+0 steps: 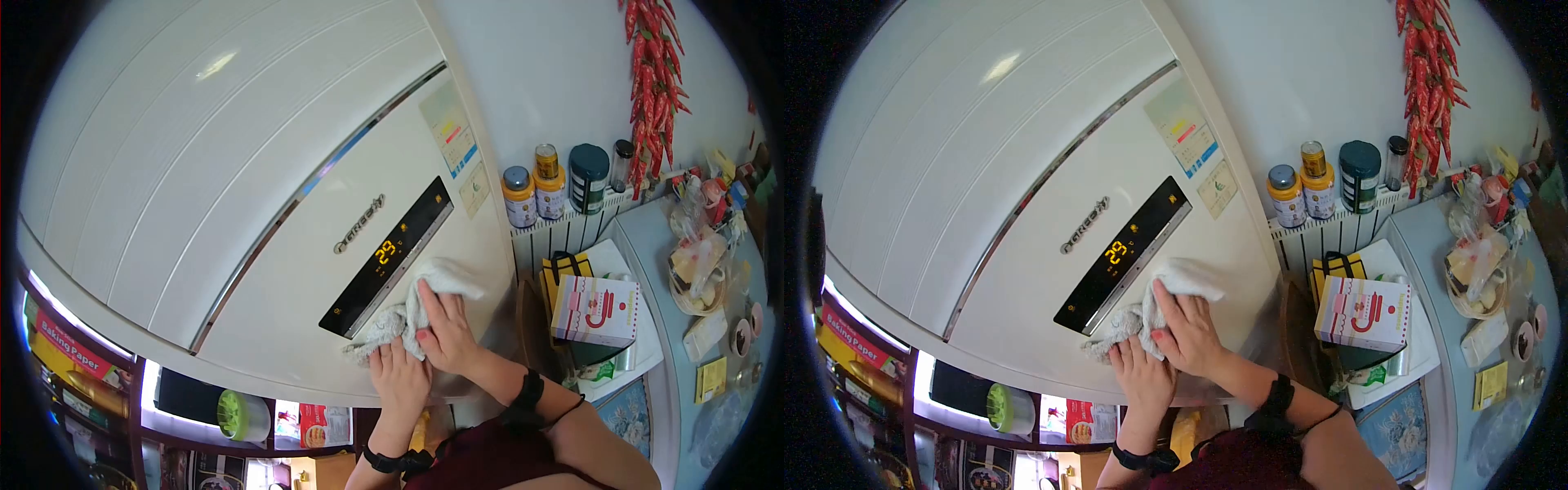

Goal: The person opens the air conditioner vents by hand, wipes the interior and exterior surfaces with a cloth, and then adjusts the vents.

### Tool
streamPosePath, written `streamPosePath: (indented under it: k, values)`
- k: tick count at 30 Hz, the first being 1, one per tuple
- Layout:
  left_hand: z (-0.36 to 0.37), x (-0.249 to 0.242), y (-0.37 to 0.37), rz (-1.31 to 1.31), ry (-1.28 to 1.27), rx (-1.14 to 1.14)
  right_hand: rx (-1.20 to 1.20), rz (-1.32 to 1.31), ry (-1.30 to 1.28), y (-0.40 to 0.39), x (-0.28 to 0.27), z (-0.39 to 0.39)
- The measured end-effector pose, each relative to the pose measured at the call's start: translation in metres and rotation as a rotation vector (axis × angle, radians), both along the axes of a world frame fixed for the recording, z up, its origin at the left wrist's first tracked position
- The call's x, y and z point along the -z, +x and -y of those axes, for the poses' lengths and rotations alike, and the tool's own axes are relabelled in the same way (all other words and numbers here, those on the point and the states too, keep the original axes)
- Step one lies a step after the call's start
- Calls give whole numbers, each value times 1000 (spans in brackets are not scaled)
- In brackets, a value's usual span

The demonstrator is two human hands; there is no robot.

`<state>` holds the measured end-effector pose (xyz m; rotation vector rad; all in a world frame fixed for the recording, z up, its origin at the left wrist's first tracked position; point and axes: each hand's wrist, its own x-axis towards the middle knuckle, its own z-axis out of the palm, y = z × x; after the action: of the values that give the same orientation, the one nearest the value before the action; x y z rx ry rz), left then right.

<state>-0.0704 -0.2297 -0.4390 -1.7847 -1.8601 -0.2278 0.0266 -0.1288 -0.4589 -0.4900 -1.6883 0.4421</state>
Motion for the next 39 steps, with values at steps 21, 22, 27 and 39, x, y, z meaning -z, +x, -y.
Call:
streamPosePath:
  k: [21,22,27,39]
  values:
    - [39,1,-24,-60,224,-145,-353,27,317,-27,-12,10]
    - [36,1,-22,-72,215,-132,-344,35,310,-26,-8,6]
    - [12,-1,-17,-55,183,-16,-210,38,315,-14,-3,-18]
    - [-68,-41,35,-51,95,186,48,-156,225,23,-14,-93]
